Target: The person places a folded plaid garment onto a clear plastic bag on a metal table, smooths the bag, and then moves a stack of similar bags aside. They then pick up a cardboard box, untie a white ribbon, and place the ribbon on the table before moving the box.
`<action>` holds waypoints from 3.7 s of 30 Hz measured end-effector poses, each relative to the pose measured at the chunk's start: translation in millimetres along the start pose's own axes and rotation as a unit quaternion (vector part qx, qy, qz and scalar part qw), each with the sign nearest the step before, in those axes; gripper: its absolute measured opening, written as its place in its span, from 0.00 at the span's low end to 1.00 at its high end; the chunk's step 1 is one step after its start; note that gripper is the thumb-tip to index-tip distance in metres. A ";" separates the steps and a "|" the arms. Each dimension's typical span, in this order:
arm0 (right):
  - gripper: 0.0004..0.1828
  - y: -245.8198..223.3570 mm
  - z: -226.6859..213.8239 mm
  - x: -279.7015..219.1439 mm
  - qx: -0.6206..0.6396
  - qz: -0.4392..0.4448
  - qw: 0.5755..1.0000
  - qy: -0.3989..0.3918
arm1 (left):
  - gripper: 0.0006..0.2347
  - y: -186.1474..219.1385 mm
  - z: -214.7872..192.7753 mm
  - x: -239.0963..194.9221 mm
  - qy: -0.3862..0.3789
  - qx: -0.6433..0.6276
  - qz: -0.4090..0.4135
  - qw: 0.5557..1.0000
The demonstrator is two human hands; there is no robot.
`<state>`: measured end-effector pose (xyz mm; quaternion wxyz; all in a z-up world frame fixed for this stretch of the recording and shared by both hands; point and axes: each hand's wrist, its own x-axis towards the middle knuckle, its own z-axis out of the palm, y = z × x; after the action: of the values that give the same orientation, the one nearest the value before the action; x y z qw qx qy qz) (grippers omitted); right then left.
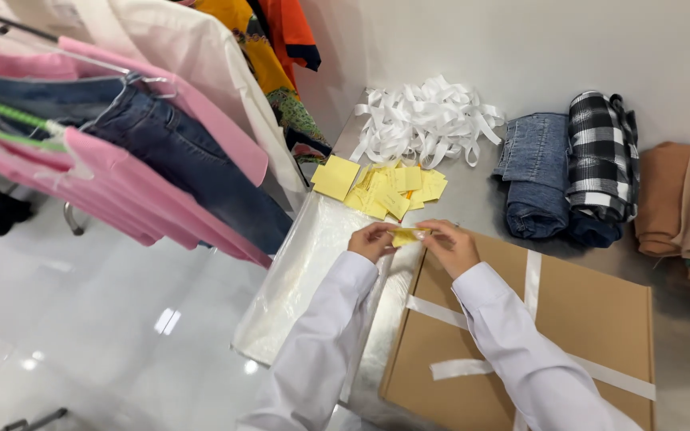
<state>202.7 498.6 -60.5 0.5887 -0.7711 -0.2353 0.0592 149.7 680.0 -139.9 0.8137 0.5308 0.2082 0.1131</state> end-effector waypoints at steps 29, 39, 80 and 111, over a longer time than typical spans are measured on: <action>0.06 72.1 -12.5 7.6 -0.200 -0.082 0.966 0.140 | 0.13 -0.8 -22.2 51.5 0.119 0.136 0.077 0.981; 0.11 77.6 -76.2 -61.8 0.046 0.129 0.983 0.119 | 0.15 -122.3 56.3 -70.0 -0.140 0.061 0.052 0.987; 0.08 140.2 -190.2 -281.5 0.032 0.093 0.973 0.208 | 0.06 -148.0 129.1 -221.7 0.001 0.362 0.284 0.888; 0.19 37.2 -143.9 -247.0 0.354 0.145 0.920 0.089 | 0.22 -83.1 136.7 -265.7 -0.143 0.473 0.162 0.854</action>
<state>48.7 257.8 -98.0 0.8266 -0.5403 -0.0308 0.1547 -26.6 426.5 -109.7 0.4552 0.8883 0.0286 0.0540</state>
